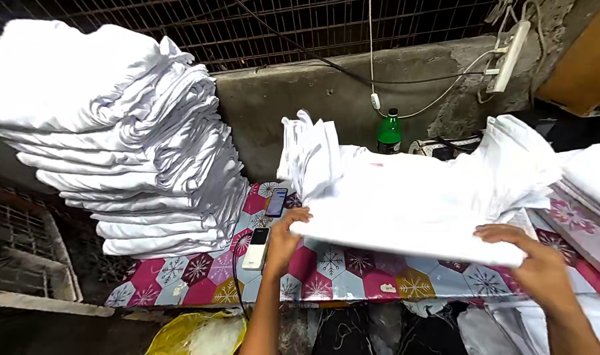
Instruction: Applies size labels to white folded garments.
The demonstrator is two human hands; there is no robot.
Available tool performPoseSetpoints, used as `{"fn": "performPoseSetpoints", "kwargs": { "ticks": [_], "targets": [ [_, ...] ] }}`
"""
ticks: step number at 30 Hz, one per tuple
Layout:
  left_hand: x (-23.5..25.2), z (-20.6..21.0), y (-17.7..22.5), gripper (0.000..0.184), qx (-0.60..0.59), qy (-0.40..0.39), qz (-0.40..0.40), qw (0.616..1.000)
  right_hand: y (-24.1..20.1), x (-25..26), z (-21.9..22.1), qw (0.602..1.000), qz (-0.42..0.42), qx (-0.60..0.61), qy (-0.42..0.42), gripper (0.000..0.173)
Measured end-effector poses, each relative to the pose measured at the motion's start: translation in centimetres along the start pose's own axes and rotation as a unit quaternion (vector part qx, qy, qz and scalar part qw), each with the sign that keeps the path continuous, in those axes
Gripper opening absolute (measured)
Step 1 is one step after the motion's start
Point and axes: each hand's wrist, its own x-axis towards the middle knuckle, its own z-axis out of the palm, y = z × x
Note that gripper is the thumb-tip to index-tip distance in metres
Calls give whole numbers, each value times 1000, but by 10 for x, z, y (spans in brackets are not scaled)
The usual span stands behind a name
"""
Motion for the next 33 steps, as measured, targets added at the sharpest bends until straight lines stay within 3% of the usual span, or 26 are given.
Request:
{"fn": "performPoseSetpoints", "kwargs": {
  "ticks": [5, 8, 10, 12, 14, 16, 18, 21, 23, 26, 28, 31, 33],
  "targets": [
    [-168, 48, -53, 24, 125, -82, -151, 977, 50, -167, 52, 982, 123, -114, -91, 27],
    [-204, 62, -43, 31, 179, -51, -180, 966, 36, -214, 72, 956, 164, -235, -66, 34],
    [-196, 78, -16, 32, 259, -27, -175, 950, 3, -202, 83, 943, 171, -284, -25, 33],
    [-183, 110, 5, 27, 275, -44, -101, 955, -25, -181, 110, 954, 157, -255, -29, 34],
    [-178, 149, 8, 28, 215, -130, -35, 967, -37, -174, 151, 974, 142, -153, -89, 38],
    [-169, 175, -22, 38, 238, -249, -18, 939, -17, -170, 183, 965, 123, -112, -201, 39],
    [-139, 164, -73, 49, 337, -269, -42, 901, 26, -151, 175, 931, 168, -198, -257, 45],
    [-68, 95, -115, 55, 451, -142, -180, 863, 80, -99, 101, 850, 380, -336, -142, 52],
    [-33, 56, -118, 56, 461, -95, -241, 849, 100, -82, 61, 821, 438, -348, -115, 57],
    [-6, 63, -105, 53, 394, -129, -103, 904, 93, -59, 62, 856, 365, -355, -89, 63],
    [7, 91, -109, 80, 331, -212, -63, 917, 83, -38, 85, 888, 312, -312, -127, 74],
    [31, 118, -131, 106, 334, -304, -206, 868, 100, -14, 122, 898, 274, -267, -217, 92],
    [51, 123, -148, 103, 338, -346, -266, 834, 121, -5, 136, 879, 288, -264, -274, 103]
  ]
}}
